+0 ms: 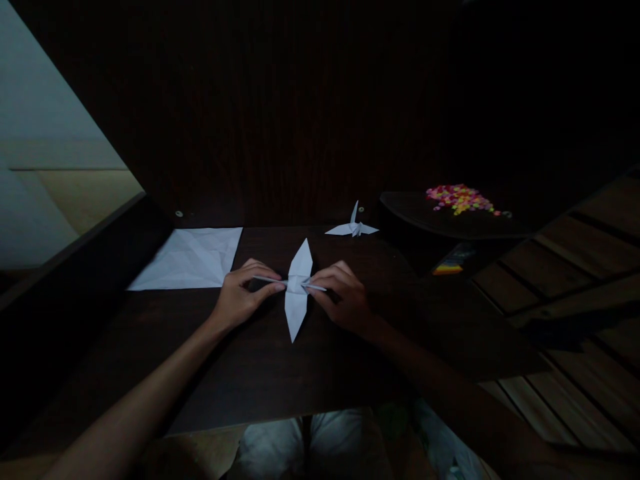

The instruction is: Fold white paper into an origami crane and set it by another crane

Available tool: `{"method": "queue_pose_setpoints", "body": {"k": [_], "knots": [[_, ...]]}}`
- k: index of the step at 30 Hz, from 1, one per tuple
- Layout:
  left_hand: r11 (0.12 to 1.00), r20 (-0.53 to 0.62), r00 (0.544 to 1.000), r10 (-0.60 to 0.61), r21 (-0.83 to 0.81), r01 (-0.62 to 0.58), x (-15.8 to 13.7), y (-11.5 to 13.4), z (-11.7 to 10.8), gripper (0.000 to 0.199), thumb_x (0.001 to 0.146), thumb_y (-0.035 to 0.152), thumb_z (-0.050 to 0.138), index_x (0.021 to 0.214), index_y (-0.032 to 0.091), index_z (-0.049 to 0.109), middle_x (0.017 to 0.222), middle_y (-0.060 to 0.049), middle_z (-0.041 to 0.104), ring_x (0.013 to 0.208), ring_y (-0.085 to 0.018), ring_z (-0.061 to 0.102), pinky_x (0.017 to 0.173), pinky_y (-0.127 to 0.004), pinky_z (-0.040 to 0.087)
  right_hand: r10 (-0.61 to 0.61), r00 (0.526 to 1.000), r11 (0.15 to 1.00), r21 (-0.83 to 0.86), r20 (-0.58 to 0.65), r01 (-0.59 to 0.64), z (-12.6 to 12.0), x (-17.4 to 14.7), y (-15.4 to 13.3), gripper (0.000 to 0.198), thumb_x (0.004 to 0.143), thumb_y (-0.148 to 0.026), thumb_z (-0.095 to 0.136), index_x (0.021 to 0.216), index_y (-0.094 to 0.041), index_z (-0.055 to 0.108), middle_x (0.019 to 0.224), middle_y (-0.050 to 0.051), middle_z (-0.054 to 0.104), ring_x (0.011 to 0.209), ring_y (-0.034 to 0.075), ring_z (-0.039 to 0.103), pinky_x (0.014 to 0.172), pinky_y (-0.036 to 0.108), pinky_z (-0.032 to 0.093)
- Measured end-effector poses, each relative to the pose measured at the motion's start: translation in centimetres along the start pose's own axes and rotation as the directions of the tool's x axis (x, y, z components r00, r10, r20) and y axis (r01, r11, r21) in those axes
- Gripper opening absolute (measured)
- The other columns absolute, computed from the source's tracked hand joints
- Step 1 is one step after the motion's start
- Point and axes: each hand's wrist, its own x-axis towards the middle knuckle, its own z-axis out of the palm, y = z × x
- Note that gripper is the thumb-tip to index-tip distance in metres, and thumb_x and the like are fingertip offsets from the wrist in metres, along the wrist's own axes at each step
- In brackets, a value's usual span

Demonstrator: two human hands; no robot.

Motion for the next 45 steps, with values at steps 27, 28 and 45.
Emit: {"method": "queue_pose_setpoints", "body": {"k": [27, 28, 45], "knots": [[0.969, 0.030, 0.981, 0.191, 0.153, -0.194, -0.3, 0.7, 0.1, 0.003, 0.080, 0.018, 0.066, 0.083, 0.019, 0.067, 0.081, -0.005, 0.068, 0.078, -0.019, 0.061, 0.073, -0.034, 0.047, -0.010, 1.000, 1.000, 0.012, 0.006, 0.010, 0.0, -0.4, 0.6, 0.015, 0.083, -0.011, 0.058, 0.090, -0.023, 0.063, 0.084, 0.003, 0.072, 0.076, 0.018, 0.065, 0.071, 0.036, 0.049], [0.966, 0.025, 0.978, 0.207, 0.153, -0.208, -0.3, 0.7, 0.2, 0.005, 0.080, 0.018, 0.067, 0.084, 0.019, 0.068, 0.082, -0.005, 0.069, 0.078, -0.019, 0.061, 0.073, -0.034, 0.047, -0.001, 1.000, 1.000, 0.012, -0.005, 0.001, 0.0, -0.4, 0.5, 0.014, 0.083, -0.010, 0.058, 0.089, -0.023, 0.063, 0.083, 0.003, 0.072, 0.075, 0.018, 0.064, 0.070, 0.035, 0.049], [0.891, 0.193, 0.926, 0.323, 0.268, -0.367, -0.4, -0.2, 0.0, 0.011, 0.087, 0.013, 0.056, 0.095, 0.017, 0.064, 0.086, -0.006, 0.068, 0.080, -0.018, 0.060, 0.074, -0.034, 0.046, 0.053, 0.998, 0.998, 0.016, 0.019, -0.054, 0.3, -0.7, 1.4, 0.005, 0.084, -0.017, 0.061, 0.085, -0.021, 0.063, 0.082, 0.004, 0.071, 0.077, 0.018, 0.064, 0.072, 0.035, 0.050]]}}
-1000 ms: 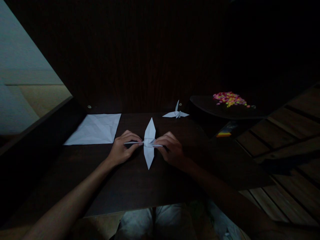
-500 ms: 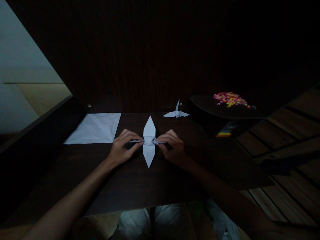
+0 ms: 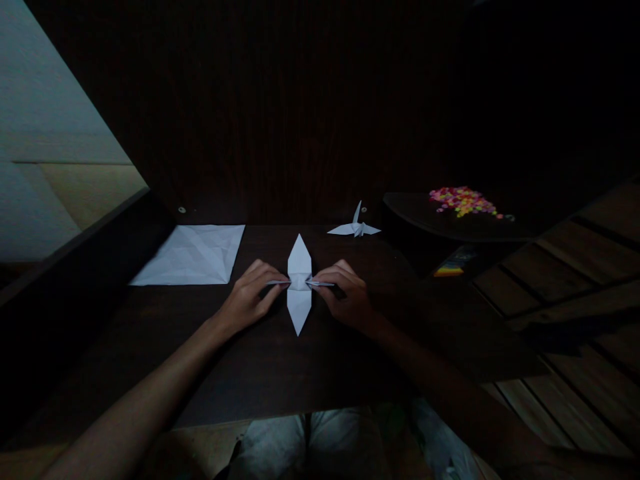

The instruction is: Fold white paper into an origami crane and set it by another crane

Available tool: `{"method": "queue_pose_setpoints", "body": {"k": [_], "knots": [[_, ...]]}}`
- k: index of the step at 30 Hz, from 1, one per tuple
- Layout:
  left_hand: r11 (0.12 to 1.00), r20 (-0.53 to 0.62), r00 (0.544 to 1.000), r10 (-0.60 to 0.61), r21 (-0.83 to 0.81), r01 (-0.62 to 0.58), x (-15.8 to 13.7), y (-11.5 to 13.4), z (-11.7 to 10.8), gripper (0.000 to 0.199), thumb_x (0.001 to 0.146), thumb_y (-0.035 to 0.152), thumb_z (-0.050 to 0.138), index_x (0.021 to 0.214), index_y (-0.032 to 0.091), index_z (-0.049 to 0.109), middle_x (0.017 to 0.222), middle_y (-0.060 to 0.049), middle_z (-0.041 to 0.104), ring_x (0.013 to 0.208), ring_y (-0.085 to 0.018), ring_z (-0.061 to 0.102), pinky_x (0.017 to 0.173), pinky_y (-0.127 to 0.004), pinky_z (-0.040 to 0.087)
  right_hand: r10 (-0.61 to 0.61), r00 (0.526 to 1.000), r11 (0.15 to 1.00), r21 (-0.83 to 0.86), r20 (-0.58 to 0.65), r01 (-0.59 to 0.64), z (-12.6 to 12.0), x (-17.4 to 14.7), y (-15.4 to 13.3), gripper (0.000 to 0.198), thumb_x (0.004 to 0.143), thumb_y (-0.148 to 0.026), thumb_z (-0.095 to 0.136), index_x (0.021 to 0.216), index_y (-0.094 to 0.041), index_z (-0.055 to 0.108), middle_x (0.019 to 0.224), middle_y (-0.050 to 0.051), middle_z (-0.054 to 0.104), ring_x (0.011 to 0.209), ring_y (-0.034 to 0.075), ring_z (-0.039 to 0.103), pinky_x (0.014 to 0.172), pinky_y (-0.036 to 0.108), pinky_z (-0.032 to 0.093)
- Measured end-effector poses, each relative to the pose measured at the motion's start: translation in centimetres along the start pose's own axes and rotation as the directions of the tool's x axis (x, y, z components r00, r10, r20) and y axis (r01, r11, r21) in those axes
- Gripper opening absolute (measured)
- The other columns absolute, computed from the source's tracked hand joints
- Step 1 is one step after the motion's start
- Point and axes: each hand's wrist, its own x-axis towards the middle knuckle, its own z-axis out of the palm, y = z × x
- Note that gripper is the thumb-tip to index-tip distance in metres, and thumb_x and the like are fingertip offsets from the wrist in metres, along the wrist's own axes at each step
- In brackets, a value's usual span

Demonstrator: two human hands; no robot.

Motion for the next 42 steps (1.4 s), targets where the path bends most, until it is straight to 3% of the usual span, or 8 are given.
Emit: {"method": "queue_pose_setpoints", "body": {"k": [5, 15, 28, 32, 35, 39, 42], "knots": [[0.999, 0.004, 1.000, 0.031, 0.024, -0.031, 0.1, 0.1, -0.1, 0.010, 0.088, 0.012, 0.055, 0.096, 0.016, 0.061, 0.087, -0.006, 0.066, 0.081, -0.017, 0.058, 0.074, -0.034, 0.046, 0.002, 1.000, 1.000, 0.013, 0.012, -0.002, 0.1, 0.0, 0.3, 0.011, 0.083, -0.017, 0.064, 0.092, -0.022, 0.063, 0.089, 0.004, 0.072, 0.083, 0.019, 0.065, 0.076, 0.037, 0.051], [0.998, 0.035, 0.998, 0.046, 0.052, -0.047, 0.0, -0.2, -0.2, 0.018, 0.086, 0.016, 0.060, 0.105, 0.016, 0.062, 0.089, -0.006, 0.064, 0.082, -0.018, 0.056, 0.073, -0.033, 0.046, 0.029, 1.000, 0.999, 0.036, -0.013, -0.028, -0.2, 0.0, 0.1, 0.013, 0.083, -0.010, 0.056, 0.082, -0.021, 0.062, 0.082, 0.003, 0.072, 0.076, 0.017, 0.063, 0.070, 0.033, 0.050], [0.999, 0.073, 0.996, 0.054, -0.007, -0.053, 0.1, 0.2, -0.2, 0.013, 0.088, 0.013, 0.055, 0.099, 0.015, 0.063, 0.088, -0.008, 0.065, 0.081, -0.018, 0.057, 0.073, -0.033, 0.046, 0.052, 0.998, 0.998, 0.039, 0.028, -0.054, -0.3, 0.1, 0.0, 0.011, 0.083, -0.012, 0.056, 0.081, -0.022, 0.061, 0.081, 0.003, 0.072, 0.075, 0.017, 0.062, 0.071, 0.033, 0.049], [0.998, 0.038, 0.999, 0.022, -0.053, -0.020, 0.2, 0.2, -0.2, 0.010, 0.087, 0.015, 0.057, 0.094, 0.015, 0.064, 0.084, -0.006, 0.066, 0.078, -0.017, 0.058, 0.071, -0.031, 0.046, 0.146, 0.989, 0.986, 0.074, 0.011, -0.146, -0.2, 0.0, 0.0, 0.004, 0.082, -0.017, 0.062, 0.080, -0.020, 0.062, 0.079, 0.004, 0.068, 0.075, 0.017, 0.061, 0.071, 0.031, 0.048], [0.992, -0.021, 0.998, -0.066, -0.107, 0.063, 0.4, 0.5, -0.2, 0.005, 0.085, 0.019, 0.062, 0.082, 0.016, 0.065, 0.077, -0.004, 0.064, 0.073, -0.016, 0.057, 0.068, -0.030, 0.046, 0.309, 0.950, 0.944, 0.107, 0.039, -0.311, -0.1, 0.1, 0.0, 0.007, 0.078, -0.024, 0.068, 0.077, -0.019, 0.063, 0.072, 0.001, 0.061, 0.067, 0.014, 0.056, 0.063, 0.027, 0.045], [0.943, -0.013, 0.970, -0.241, -0.240, 0.231, 0.6, 0.8, -0.4, 0.011, 0.082, 0.024, 0.066, 0.075, 0.015, 0.066, 0.076, -0.004, 0.063, 0.070, -0.015, 0.058, 0.065, -0.028, 0.046, 0.554, 0.813, 0.781, 0.226, 0.182, -0.582, 0.1, 0.3, 0.0, 0.014, 0.070, -0.028, 0.073, 0.074, -0.018, 0.064, 0.062, -0.004, 0.051, 0.056, 0.010, 0.046, 0.053, 0.022, 0.038], [0.870, 0.014, 0.923, -0.384, -0.329, 0.366, 0.7, 1.0, -0.5, 0.016, 0.081, 0.029, 0.066, 0.074, 0.015, 0.066, 0.075, -0.004, 0.063, 0.067, -0.015, 0.058, 0.061, -0.027, 0.046, 0.635, 0.730, 0.648, 0.341, 0.251, -0.681, 0.2, 0.4, 0.1, 0.017, 0.065, -0.028, 0.075, 0.073, -0.017, 0.064, 0.064, -0.003, 0.055, 0.058, 0.010, 0.049, 0.055, 0.023, 0.039]]}}
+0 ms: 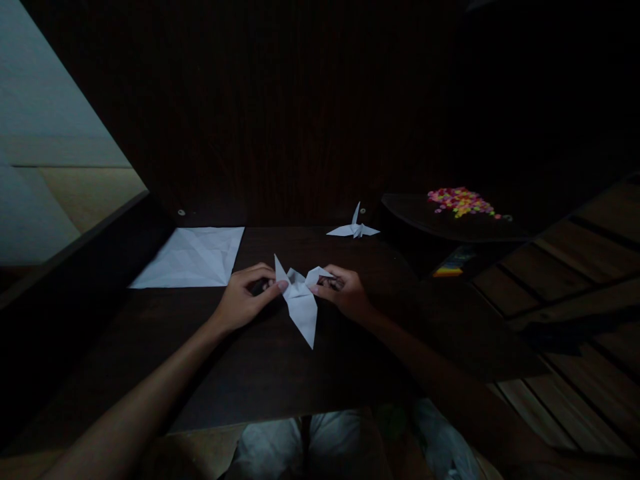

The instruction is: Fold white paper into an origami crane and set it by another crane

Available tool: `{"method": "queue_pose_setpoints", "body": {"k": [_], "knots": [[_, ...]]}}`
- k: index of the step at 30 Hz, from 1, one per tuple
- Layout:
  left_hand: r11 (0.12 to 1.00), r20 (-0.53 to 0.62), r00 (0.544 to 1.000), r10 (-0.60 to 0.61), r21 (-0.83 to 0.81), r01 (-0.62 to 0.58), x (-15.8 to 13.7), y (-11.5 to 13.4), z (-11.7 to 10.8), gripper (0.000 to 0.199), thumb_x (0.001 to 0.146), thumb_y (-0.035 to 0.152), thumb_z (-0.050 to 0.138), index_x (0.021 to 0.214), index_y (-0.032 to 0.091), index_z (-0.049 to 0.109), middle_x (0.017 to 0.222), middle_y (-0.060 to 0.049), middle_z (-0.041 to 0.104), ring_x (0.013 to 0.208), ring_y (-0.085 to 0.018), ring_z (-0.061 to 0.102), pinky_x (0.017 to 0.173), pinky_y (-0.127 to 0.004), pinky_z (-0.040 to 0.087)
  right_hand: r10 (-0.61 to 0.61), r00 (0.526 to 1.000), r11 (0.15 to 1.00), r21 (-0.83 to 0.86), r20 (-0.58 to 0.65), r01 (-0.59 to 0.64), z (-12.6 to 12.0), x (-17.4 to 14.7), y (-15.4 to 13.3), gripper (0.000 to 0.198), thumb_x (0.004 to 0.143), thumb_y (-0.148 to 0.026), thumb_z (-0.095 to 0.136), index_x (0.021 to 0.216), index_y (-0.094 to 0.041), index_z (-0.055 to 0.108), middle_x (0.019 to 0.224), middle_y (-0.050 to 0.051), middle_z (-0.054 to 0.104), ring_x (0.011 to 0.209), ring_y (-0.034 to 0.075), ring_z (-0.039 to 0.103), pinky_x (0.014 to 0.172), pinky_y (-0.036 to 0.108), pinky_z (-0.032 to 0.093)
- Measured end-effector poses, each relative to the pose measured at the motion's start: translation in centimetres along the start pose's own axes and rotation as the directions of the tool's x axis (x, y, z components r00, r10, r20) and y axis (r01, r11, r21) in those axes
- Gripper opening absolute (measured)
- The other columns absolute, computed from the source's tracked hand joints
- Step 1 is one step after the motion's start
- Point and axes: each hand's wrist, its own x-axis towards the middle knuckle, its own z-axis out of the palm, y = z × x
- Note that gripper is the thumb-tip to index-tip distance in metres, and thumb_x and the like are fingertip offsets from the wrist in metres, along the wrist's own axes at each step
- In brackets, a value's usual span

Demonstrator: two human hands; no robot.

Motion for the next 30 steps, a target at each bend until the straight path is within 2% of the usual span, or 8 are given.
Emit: {"method": "queue_pose_setpoints", "body": {"k": [4, 7, 11, 15, 18, 26, 30], "knots": [[0.985, -0.057, 0.988, -0.142, -0.108, 0.135, -0.03, 0.12, 0.13, 0.020, 0.075, 0.034, 0.072, 0.078, 0.015, 0.068, 0.074, -0.003, 0.066, 0.068, -0.016, 0.060, 0.064, -0.027, 0.048, 0.066, 0.998, 0.988, 0.135, 0.017, -0.068, 0.00, 0.18, 0.01, 0.021, 0.061, -0.030, 0.078, 0.073, -0.018, 0.065, 0.070, 0.000, 0.064, 0.064, 0.014, 0.057, 0.060, 0.025, 0.045], [0.967, -0.073, 0.979, -0.190, -0.188, 0.173, 0.01, 0.32, 0.19, 0.022, 0.072, 0.035, 0.074, 0.082, 0.016, 0.069, 0.077, -0.003, 0.069, 0.069, -0.016, 0.061, 0.065, -0.027, 0.049, 0.082, 0.996, 0.986, 0.144, 0.024, -0.085, -0.03, 0.24, 0.15, 0.023, 0.059, -0.031, 0.079, 0.070, -0.017, 0.065, 0.068, 0.000, 0.064, 0.065, 0.015, 0.060, 0.060, 0.026, 0.047], [0.950, -0.064, 0.967, -0.245, -0.215, 0.226, 0.17, 0.51, 0.17, 0.023, 0.076, 0.038, 0.070, 0.077, 0.015, 0.069, 0.073, -0.003, 0.068, 0.066, -0.015, 0.060, 0.062, -0.026, 0.048, 0.081, 0.997, 0.990, 0.115, 0.003, -0.081, 0.04, 0.20, 0.27, 0.023, 0.060, -0.033, 0.078, 0.068, -0.017, 0.064, 0.067, 0.000, 0.063, 0.063, 0.015, 0.059, 0.057, 0.025, 0.047], [0.958, -0.084, 0.969, -0.234, -0.188, 0.215, 0.16, 0.37, 0.13, 0.025, 0.080, 0.039, 0.066, 0.071, 0.015, 0.064, 0.066, 0.000, 0.061, 0.061, -0.013, 0.054, 0.058, -0.023, 0.044, 0.024, 1.000, 1.000, 0.013, -0.006, -0.024, 0.09, -0.04, -0.07, 0.022, 0.065, -0.035, 0.076, 0.068, -0.017, 0.064, 0.064, -0.001, 0.060, 0.058, 0.012, 0.053, 0.051, 0.022, 0.041], [0.972, -0.087, 0.976, -0.198, -0.149, 0.183, -0.02, 0.15, 0.12, 0.023, 0.083, 0.038, 0.062, 0.074, 0.016, 0.063, 0.069, 0.000, 0.059, 0.065, -0.013, 0.054, 0.061, -0.023, 0.043, -0.006, 1.000, 0.999, -0.046, 0.002, 0.006, 0.08, -0.22, -0.44, 0.021, 0.067, -0.034, 0.074, 0.068, -0.016, 0.065, 0.062, -0.002, 0.057, 0.056, 0.010, 0.049, 0.050, 0.022, 0.038], [0.975, -0.092, 0.979, -0.180, -0.147, 0.166, 0.01, 0.00, 0.32, 0.021, 0.080, 0.035, 0.066, 0.074, 0.016, 0.064, 0.070, 0.000, 0.060, 0.065, -0.013, 0.055, 0.061, -0.024, 0.044, -0.009, 0.999, 0.999, -0.033, 0.034, 0.010, 0.13, -0.24, -0.28, 0.020, 0.067, -0.033, 0.073, 0.068, -0.015, 0.064, 0.062, -0.002, 0.054, 0.055, 0.009, 0.045, 0.051, 0.021, 0.035], [0.973, -0.077, 0.982, -0.172, -0.170, 0.157, 0.01, 0.08, 0.42, 0.021, 0.079, 0.034, 0.068, 0.072, 0.016, 0.063, 0.068, 0.000, 0.058, 0.063, -0.012, 0.054, 0.060, -0.024, 0.043, -0.046, 0.998, 0.995, -0.082, 0.041, 0.050, 0.12, -0.25, -0.25, 0.018, 0.068, -0.031, 0.073, 0.067, -0.015, 0.063, 0.062, -0.003, 0.053, 0.056, 0.009, 0.044, 0.051, 0.021, 0.036]]}}
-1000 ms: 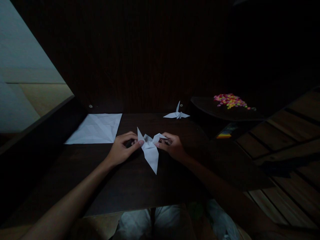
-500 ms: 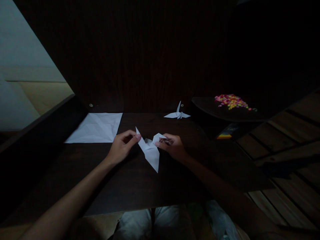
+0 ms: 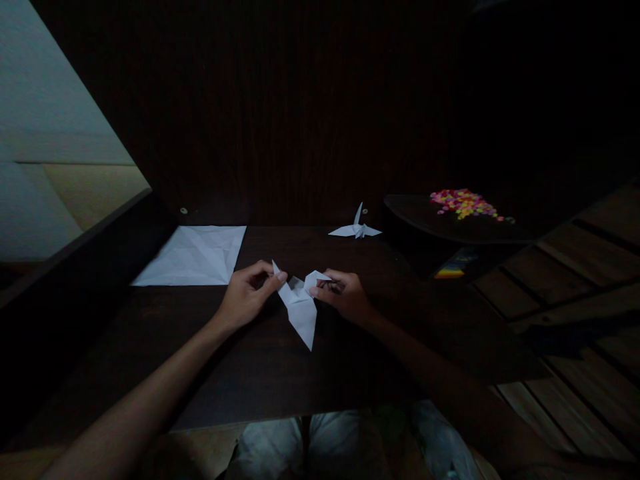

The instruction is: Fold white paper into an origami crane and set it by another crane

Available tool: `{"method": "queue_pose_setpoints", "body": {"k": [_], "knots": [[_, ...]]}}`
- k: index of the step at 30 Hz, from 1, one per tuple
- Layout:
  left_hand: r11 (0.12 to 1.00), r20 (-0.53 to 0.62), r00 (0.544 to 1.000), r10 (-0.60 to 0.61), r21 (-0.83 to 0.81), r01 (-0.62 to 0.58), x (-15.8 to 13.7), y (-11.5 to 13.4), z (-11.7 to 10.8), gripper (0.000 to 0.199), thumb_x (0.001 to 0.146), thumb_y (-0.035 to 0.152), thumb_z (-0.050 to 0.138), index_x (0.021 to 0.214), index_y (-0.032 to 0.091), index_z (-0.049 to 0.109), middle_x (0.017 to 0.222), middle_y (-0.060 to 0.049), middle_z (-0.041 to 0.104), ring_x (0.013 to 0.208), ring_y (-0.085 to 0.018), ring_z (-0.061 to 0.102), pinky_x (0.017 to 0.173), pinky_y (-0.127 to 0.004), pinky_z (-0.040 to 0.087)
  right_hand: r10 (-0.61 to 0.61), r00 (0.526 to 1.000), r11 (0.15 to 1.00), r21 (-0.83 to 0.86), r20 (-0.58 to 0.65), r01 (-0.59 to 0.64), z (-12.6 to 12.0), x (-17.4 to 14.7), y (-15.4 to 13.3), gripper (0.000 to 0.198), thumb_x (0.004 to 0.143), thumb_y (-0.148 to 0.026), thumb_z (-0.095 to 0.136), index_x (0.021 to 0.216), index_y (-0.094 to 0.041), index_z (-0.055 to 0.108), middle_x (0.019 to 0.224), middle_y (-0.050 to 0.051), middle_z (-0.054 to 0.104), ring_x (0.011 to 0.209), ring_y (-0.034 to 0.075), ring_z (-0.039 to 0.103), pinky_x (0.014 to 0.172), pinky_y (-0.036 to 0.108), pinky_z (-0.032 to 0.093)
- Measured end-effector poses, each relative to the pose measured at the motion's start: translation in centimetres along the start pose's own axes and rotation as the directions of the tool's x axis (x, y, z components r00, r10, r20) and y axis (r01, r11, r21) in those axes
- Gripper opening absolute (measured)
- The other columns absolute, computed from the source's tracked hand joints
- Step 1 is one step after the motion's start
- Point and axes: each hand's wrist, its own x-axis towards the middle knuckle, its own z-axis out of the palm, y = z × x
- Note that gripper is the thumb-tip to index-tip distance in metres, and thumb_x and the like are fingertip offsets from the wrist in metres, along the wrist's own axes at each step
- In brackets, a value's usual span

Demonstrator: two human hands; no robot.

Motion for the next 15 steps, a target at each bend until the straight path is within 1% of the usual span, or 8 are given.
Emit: {"method": "queue_pose_setpoints", "body": {"k": [5, 10, 13, 15], "knots": [[0.998, -0.030, 0.999, -0.034, -0.055, 0.032, -0.09, 0.14, -0.02, 0.025, 0.079, 0.035, 0.066, 0.065, 0.016, 0.060, 0.065, 0.000, 0.056, 0.061, -0.012, 0.051, 0.057, -0.024, 0.041, -0.041, 0.999, 0.999, -0.035, 0.008, 0.042, -0.10, -0.08, -0.13, 0.020, 0.070, -0.032, 0.072, 0.067, -0.015, 0.064, 0.064, -0.002, 0.053, 0.058, 0.009, 0.046, 0.053, 0.021, 0.037], [1.000, -0.068, 0.997, -0.022, 0.015, 0.023, -0.05, 0.19, -0.05, 0.036, 0.084, 0.035, 0.058, 0.054, 0.017, 0.049, 0.057, 0.002, 0.046, 0.057, -0.011, 0.043, 0.056, -0.024, 0.038, -0.065, 0.997, 0.995, -0.074, 0.032, 0.067, -0.15, -0.22, -0.23, 0.019, 0.071, -0.033, 0.072, 0.068, -0.016, 0.064, 0.063, -0.003, 0.052, 0.057, 0.009, 0.046, 0.053, 0.021, 0.037], [0.999, -0.081, 0.997, -0.007, 0.036, 0.010, -0.02, 0.17, 0.03, 0.035, 0.084, 0.032, 0.055, 0.054, 0.017, 0.045, 0.057, 0.003, 0.045, 0.057, -0.011, 0.042, 0.056, -0.024, 0.037, -0.065, 0.997, 0.994, -0.082, 0.034, 0.068, -0.12, -0.25, -0.25, 0.020, 0.071, -0.032, 0.072, 0.066, -0.016, 0.062, 0.062, -0.004, 0.050, 0.057, 0.009, 0.046, 0.053, 0.021, 0.037], [1.000, -0.081, 0.997, -0.007, 0.030, 0.009, -0.02, 0.18, 0.08, 0.031, 0.083, 0.030, 0.057, 0.056, 0.017, 0.048, 0.057, 0.003, 0.046, 0.056, -0.011, 0.043, 0.056, -0.023, 0.037, -0.065, 0.997, 0.995, -0.076, 0.041, 0.068, -0.08, -0.24, -0.22, 0.021, 0.071, -0.031, 0.072, 0.064, -0.016, 0.061, 0.062, -0.004, 0.049, 0.056, 0.009, 0.045, 0.053, 0.021, 0.036]]}}
